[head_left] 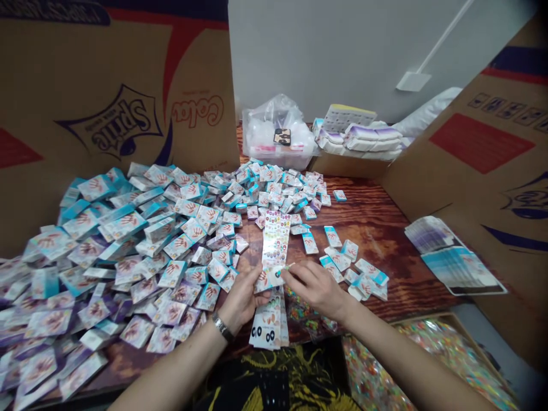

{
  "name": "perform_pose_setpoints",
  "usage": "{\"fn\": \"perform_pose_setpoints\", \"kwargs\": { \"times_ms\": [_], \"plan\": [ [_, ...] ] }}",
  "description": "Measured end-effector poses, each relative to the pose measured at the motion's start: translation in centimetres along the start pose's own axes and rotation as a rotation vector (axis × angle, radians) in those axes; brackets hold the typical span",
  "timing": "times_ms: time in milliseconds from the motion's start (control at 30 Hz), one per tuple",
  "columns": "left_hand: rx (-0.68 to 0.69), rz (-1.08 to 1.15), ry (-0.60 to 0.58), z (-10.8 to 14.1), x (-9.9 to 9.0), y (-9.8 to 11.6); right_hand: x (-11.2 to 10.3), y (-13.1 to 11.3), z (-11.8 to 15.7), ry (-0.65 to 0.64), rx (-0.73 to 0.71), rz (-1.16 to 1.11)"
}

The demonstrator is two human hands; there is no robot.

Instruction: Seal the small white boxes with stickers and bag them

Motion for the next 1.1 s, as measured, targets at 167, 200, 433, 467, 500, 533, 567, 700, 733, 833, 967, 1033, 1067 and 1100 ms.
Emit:
{"fn": "perform_pose_setpoints", "kwargs": {
  "times_ms": [167, 200, 433, 467, 500, 533, 567, 700, 733, 833, 967, 1033, 1067, 1100],
  "plan": [
    [0.049, -0.039, -0.008, 0.7, 0.2, 0.1, 0.3, -1.2, 0.4, -0.033, -0.197, 0.150],
    [0.046, -0.047, -0.009, 0.7, 0.1, 0.0, 0.2, -1.2, 0.4, -0.030, -0.214, 0.161],
    [0.017, -0.042, -0.007, 0.7, 0.4, -0.7, -0.4, -1.8, 0.1, -0.012, -0.271, 0.035],
    [0.015, -0.042, -0.010, 0.8, 0.5, -0.7, -0.4, -1.9, 0.1, -0.016, -0.273, 0.027],
    [0.019, -0.045, -0.008, 0.9, 0.7, -0.6, -0.4, -1.9, 0.0, -0.024, -0.272, 0.027],
    [0.030, -0.052, -0.001, 0.9, 0.7, -0.5, -0.4, -1.9, 0.0, -0.036, -0.263, 0.025],
    [0.053, -0.062, 0.011, 1.0, 0.7, -0.3, -0.4, -1.8, -0.1, -0.046, -0.241, 0.013],
    [0.224, -0.124, 0.030, 1.4, 0.6, 0.9, -0.6, -0.8, -1.0, -0.079, -0.011, -0.217],
    [0.267, -0.141, 0.020, 1.5, 0.7, 1.1, -0.6, -0.5, -1.3, -0.079, 0.066, -0.307],
    [0.341, -0.164, 0.000, 1.7, 1.1, 1.4, -0.1, 0.7, -1.3, -0.044, 0.347, -0.545],
    [0.264, -0.148, -0.021, 2.0, 1.4, 0.7, 1.7, 2.4, 0.2, 0.038, 0.702, -0.651],
    [0.283, -0.257, -0.058, 2.3, 1.5, 1.0, 2.9, 2.8, 1.0, 0.055, 0.800, -0.691],
    [0.349, -0.377, -0.082, 2.6, 1.5, 1.5, 3.5, 2.9, 1.4, 0.062, 0.836, -0.721],
    [0.451, -0.536, -0.105, 3.0, 1.7, 2.2, 3.9, 3.1, 1.6, 0.074, 0.864, -0.755]
  ]
}}
Point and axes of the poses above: each hand's wrist, its own z-axis away from the middle knuckle, its own x-axis out of the palm, y = z × x, the point moved 8 cm from there along -z, towards the middle knuckle, and after that the axes turned 7 degrees about z, right-handed, at the moved point
